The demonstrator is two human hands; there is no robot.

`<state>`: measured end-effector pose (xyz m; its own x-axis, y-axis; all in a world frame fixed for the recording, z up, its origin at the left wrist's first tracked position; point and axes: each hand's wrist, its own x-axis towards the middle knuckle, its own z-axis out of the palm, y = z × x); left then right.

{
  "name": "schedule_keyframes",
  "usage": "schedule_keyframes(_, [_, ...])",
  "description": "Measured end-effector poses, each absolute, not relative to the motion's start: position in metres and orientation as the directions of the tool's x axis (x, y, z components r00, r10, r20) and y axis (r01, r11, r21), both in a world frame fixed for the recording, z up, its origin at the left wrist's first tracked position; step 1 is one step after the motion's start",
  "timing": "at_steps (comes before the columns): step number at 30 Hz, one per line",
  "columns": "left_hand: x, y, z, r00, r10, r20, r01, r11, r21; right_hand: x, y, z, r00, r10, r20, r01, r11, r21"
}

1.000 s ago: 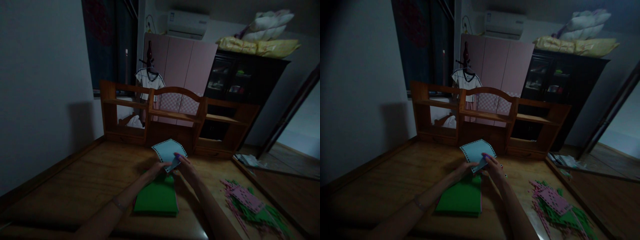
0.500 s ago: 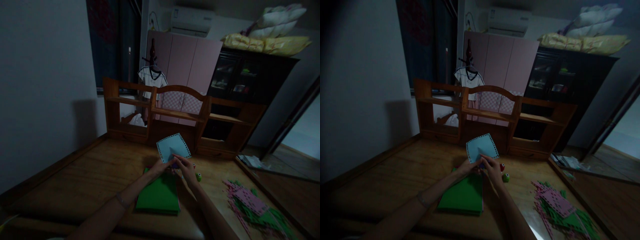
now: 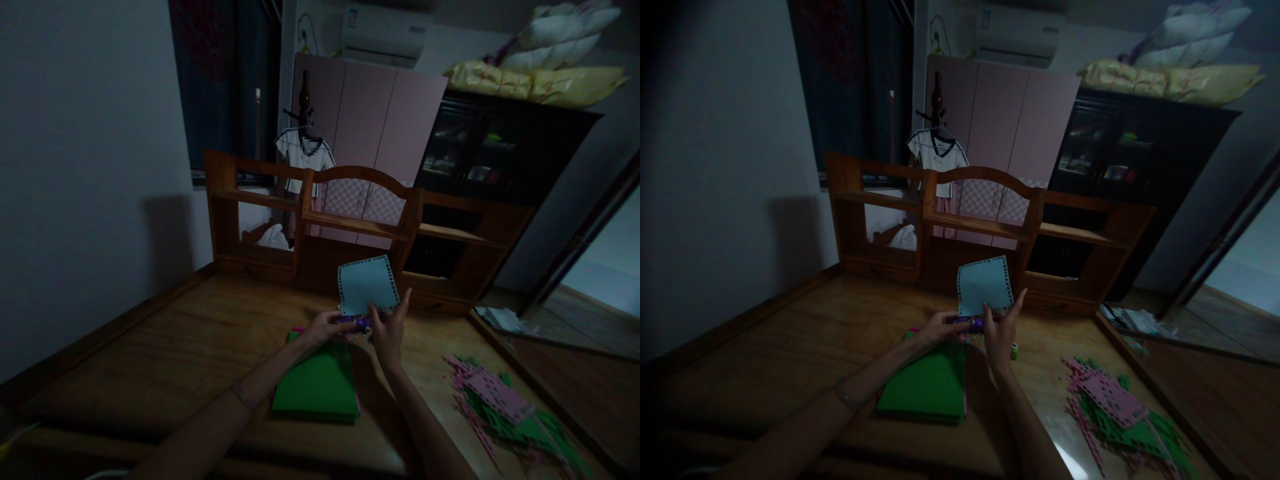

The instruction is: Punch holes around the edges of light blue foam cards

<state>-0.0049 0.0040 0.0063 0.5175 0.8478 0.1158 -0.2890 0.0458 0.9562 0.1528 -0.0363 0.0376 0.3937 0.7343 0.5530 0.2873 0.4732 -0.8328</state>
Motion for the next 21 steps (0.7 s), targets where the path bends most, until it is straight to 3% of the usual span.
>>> schedule_keyframes(5, [-0.004, 0.010, 0.003, 0.430, 0.893, 0.131, -0.342, 0.027, 0.939, 0.182, -0.019, 0.031, 0.531, 0.758, 0.379, 0.033, 0.428, -0.903])
schedule_keyframes(10, [-0.005, 0.016, 0.002, 0.338, 0.924, 0.176, -0.402, -0.027, 0.915, 0.186, -0.007, 0.021, 0.438, 0.886, 0.153, -0.253, 0.285, -0.924])
schedule_keyframes(21, [-0.009, 0.009, 0.007, 0.420, 0.894, 0.156, -0.354, 0.004, 0.935, 0.174, -0.005, 0.023, 0.316, 0.938, 0.144, -0.425, 0.276, -0.862])
